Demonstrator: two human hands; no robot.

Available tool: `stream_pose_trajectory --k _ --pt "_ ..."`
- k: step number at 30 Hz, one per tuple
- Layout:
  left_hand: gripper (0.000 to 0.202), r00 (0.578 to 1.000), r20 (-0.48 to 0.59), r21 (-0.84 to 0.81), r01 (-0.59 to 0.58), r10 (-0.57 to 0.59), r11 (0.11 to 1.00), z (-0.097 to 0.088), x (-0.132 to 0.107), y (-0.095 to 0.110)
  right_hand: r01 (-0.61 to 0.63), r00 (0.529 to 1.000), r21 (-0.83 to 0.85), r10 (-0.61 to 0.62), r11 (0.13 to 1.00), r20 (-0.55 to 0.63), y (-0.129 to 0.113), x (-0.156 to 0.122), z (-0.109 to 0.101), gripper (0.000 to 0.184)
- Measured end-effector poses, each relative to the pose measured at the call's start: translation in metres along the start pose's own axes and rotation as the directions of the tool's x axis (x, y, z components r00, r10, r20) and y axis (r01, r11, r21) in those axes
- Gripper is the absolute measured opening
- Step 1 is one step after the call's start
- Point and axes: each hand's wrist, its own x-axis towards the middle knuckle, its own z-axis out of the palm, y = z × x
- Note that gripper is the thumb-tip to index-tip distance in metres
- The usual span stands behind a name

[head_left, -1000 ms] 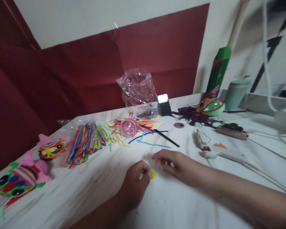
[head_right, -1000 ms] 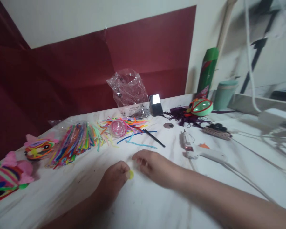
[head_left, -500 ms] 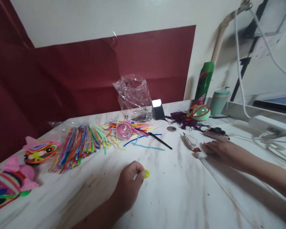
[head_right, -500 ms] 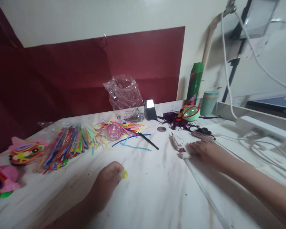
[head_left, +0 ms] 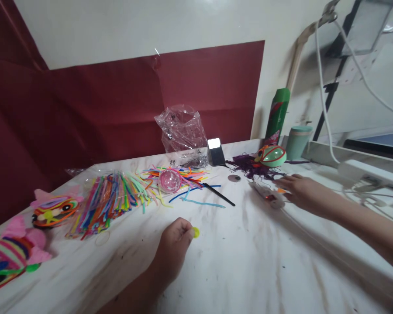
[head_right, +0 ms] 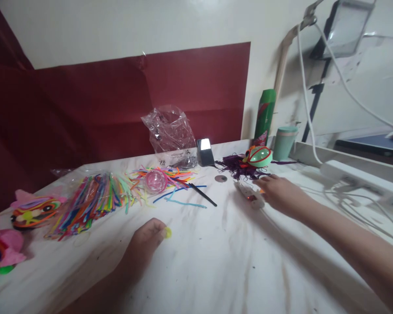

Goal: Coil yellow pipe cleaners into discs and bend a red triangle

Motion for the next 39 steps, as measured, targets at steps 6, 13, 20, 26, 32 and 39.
stream_pose_trajectory --k 6,13,20,26,32,39 --pt "0.013 1.0 -0.008 -0.046 0.008 -0.009 0.999 -0.001 0.002 -0.003 0.003 0.977 0.647 -0.14 0.763 0.16 -0.136 -0.002 0.008 0.011" --pt "0.012 0.995 0.019 -0.032 -0.093 0.094 0.995 -0.01 0.007 -0.014 -0.027 0.959 0.707 -0.181 0.707 0.216 -0.192 -0.007 0.041 0.012" --pt "0.012 0.988 0.056 0.155 -0.152 0.145 0.976 -0.008 0.005 -0.012 -0.015 0.941 0.741 -0.24 0.671 0.237 -0.178 -0.011 0.043 0.012" --pt "0.012 0.977 0.122 0.214 -0.198 0.174 0.957 -0.006 -0.001 -0.007 -0.027 0.925 0.816 -0.295 0.577 0.239 -0.174 -0.014 0.039 0.011" --pt "0.011 0.979 0.118 0.211 -0.191 0.169 0.959 -0.005 0.002 -0.015 -0.157 0.919 0.808 -0.215 0.567 0.329 -0.171 -0.016 0.047 0.01" --pt "0.011 0.972 0.146 0.235 -0.216 0.185 0.948 -0.003 0.0 -0.017 -0.081 0.93 0.818 -0.251 0.57 0.267 -0.17 -0.018 0.044 0.011"
